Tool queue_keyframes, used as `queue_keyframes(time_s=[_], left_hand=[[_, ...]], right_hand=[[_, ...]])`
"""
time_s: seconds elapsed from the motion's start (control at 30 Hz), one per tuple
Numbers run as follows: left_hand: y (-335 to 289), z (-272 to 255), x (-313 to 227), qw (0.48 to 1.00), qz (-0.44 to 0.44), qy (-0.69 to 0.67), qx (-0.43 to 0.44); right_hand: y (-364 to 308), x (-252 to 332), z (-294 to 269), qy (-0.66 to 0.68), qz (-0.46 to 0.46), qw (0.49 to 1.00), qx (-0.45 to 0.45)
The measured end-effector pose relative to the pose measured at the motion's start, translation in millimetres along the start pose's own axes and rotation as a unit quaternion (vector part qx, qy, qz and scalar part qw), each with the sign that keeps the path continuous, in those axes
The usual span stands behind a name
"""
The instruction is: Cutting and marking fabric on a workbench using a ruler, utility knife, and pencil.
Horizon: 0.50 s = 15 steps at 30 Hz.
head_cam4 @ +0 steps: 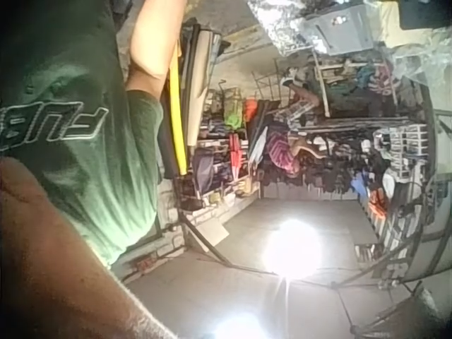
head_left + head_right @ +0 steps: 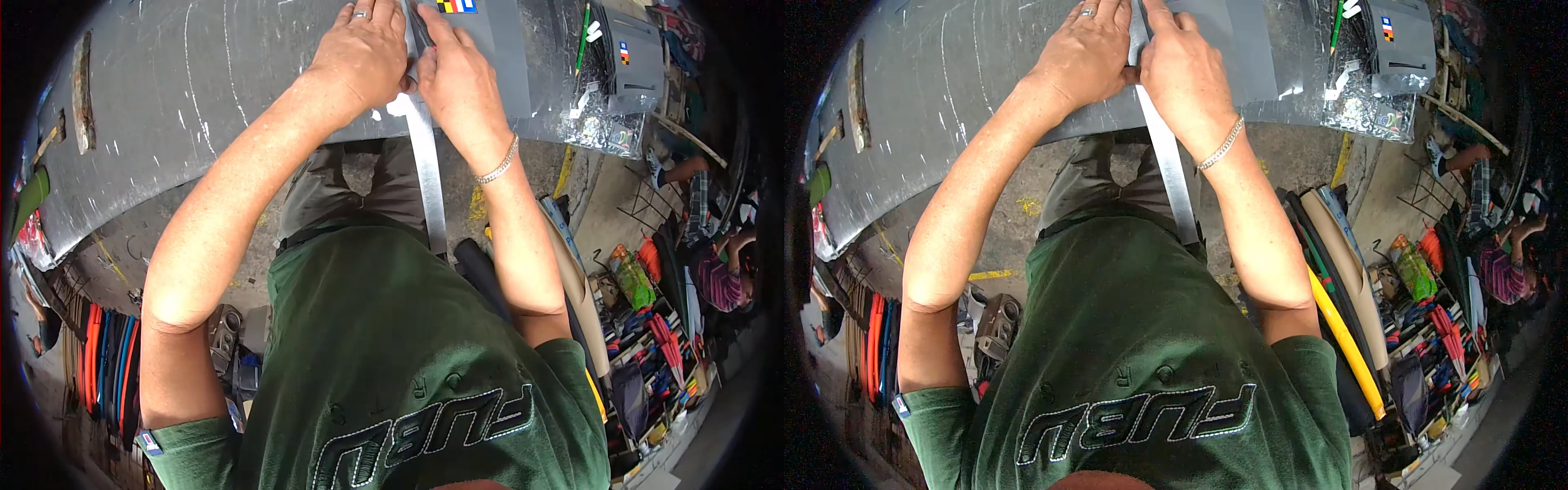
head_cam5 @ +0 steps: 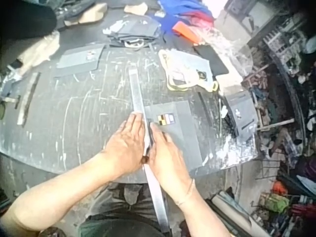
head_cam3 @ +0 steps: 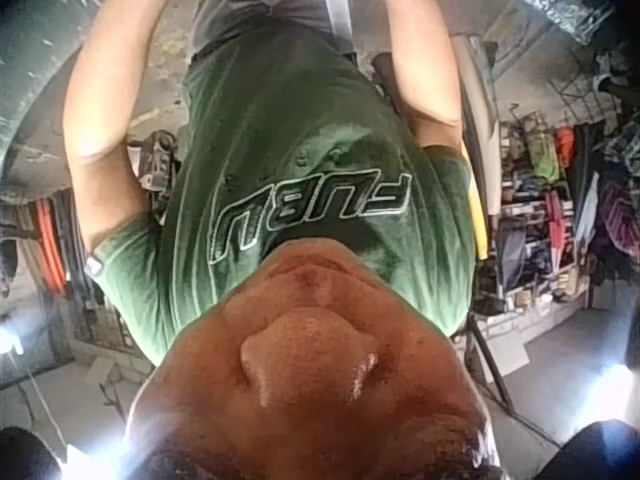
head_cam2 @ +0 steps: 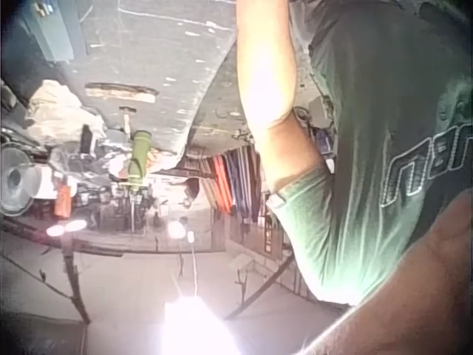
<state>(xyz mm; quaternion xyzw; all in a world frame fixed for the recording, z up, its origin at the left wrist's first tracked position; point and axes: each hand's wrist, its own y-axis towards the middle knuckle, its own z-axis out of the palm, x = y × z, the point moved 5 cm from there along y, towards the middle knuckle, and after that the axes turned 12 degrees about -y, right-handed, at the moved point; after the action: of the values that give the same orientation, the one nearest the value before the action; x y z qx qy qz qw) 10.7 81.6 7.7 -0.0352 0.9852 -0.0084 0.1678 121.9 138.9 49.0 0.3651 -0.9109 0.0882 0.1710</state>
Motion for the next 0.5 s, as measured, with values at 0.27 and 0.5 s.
queue_keyframes(time_s=[0.27, 0.5], left_hand=[[5, -15, -8, 0.996, -0.04, -0.014, 0.08], [12, -16, -13, 0.997, -0.015, 0.02, 0.079]], right_hand=[[-1, -2, -2, 0.035, 0.004, 0.998, 0.052], [-23, -1, -5, -0.012, 0.004, 0.999, 0.037]])
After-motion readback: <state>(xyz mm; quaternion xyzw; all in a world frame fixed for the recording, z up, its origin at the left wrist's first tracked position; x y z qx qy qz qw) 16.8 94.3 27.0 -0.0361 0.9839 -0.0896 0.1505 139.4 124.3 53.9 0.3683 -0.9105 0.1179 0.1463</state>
